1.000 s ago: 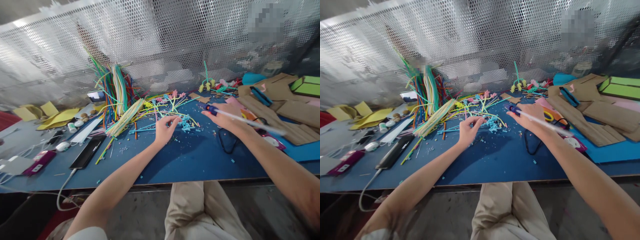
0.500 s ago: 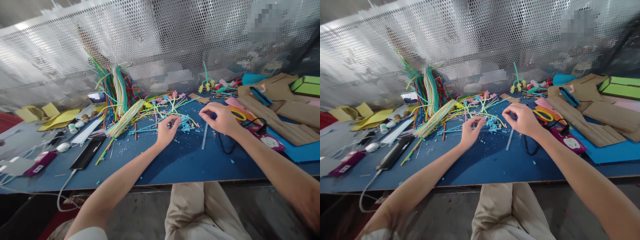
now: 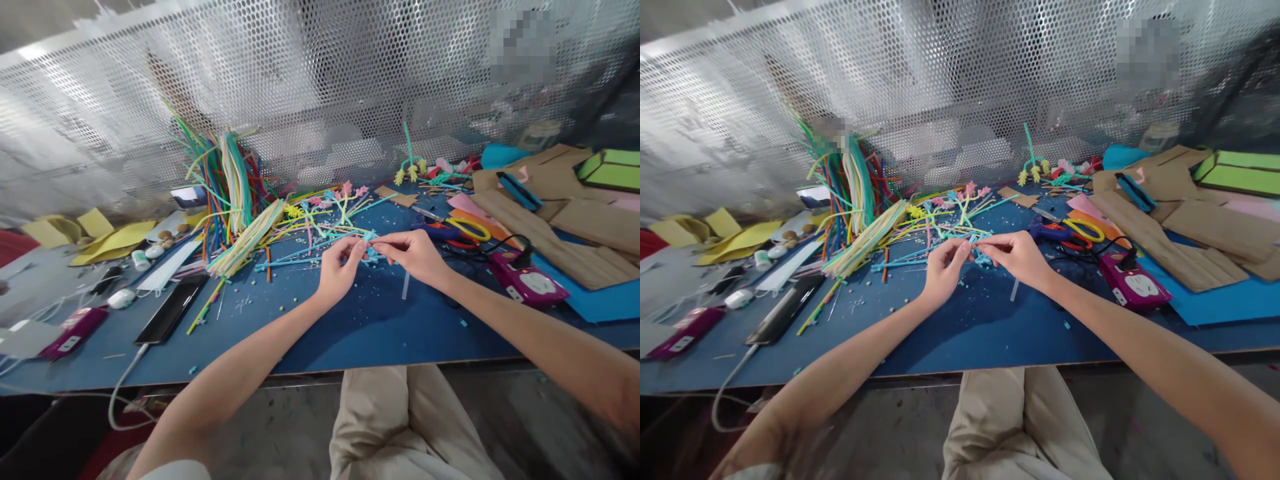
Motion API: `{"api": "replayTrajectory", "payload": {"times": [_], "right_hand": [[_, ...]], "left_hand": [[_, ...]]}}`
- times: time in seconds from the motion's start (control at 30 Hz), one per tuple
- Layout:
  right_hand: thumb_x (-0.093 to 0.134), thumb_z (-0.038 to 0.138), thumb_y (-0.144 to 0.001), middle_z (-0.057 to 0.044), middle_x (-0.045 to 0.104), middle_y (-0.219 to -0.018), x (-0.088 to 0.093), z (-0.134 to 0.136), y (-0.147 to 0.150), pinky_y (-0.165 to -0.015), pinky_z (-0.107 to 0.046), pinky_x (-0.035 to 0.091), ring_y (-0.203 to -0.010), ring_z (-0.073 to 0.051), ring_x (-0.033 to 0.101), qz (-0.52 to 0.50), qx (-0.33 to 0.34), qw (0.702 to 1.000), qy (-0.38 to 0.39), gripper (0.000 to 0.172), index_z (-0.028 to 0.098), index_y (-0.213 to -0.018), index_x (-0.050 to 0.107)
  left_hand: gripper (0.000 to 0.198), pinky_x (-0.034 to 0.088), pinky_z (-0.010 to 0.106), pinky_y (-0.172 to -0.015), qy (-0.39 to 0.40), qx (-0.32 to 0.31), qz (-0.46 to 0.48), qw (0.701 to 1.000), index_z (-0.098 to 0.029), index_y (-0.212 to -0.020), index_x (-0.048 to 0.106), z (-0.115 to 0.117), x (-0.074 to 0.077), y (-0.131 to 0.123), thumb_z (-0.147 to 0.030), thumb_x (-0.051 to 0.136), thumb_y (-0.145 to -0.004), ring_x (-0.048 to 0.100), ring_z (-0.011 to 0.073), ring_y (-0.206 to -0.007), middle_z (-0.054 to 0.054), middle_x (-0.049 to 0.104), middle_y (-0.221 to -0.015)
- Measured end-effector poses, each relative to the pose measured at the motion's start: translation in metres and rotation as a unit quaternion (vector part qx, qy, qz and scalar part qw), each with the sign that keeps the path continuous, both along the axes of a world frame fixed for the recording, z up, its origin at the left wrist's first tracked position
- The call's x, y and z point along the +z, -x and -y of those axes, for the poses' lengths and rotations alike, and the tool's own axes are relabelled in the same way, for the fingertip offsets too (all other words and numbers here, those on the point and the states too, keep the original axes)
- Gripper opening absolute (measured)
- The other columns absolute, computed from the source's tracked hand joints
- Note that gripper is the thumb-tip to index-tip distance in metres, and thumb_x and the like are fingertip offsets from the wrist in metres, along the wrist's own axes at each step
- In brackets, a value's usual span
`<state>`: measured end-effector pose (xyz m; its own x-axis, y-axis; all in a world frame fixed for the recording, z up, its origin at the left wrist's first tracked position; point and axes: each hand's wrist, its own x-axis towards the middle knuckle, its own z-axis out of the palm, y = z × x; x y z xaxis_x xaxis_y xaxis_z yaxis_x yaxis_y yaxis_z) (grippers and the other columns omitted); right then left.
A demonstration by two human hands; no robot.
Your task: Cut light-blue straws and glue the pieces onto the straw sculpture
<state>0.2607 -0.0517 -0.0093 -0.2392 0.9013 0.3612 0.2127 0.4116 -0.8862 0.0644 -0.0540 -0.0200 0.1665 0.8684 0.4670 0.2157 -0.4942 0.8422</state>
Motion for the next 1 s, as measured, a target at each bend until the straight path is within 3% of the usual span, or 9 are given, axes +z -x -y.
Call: {"api": "replayTrajectory", "payload": {"times": [0.5, 0.77, 1.0], "right_hand": [[0.076, 0.043, -0.08, 0.001, 0.064, -0.06, -0.012, -0.004, 0.006, -0.055, -0.027, 0.046, -0.054, -0.011, 0.053, -0.095, 0.002, 0.995, 0.017, 0.024, 0.021, -0.089, 0.081], [0.078, 0.04, -0.079, 0.001, 0.067, -0.065, -0.019, -0.008, 0.006, -0.054, -0.026, 0.046, -0.056, -0.011, 0.055, -0.115, 0.01, 0.993, 0.002, 0.021, 0.022, -0.09, 0.08], [0.075, 0.041, -0.081, 0.001, 0.064, -0.066, -0.015, -0.013, -0.003, -0.051, -0.026, 0.042, -0.054, -0.011, 0.052, -0.087, -0.001, 0.996, -0.031, 0.019, 0.022, -0.086, 0.075]], "left_hand": [[0.036, 0.043, 0.025, -0.06, -0.014, -0.029, -0.037, 0.999, -0.018, -0.091, 0.069, 0.0, -0.004, -0.002, -0.051, 0.056, -0.097, 0.055, 0.012, -0.063, 0.002, 0.067, -0.075], [0.034, 0.04, 0.022, -0.058, -0.034, -0.036, -0.057, 0.997, -0.017, -0.088, 0.067, -0.002, -0.003, -0.002, -0.047, 0.055, -0.098, 0.051, 0.0094, -0.059, 0.001, 0.066, -0.073], [0.033, 0.042, 0.022, -0.059, -0.077, -0.025, -0.129, 0.988, -0.018, -0.092, 0.07, -0.006, -0.002, 0.002, -0.043, 0.051, -0.1, 0.054, 0.0095, -0.059, 0.001, 0.07, -0.074]]}}
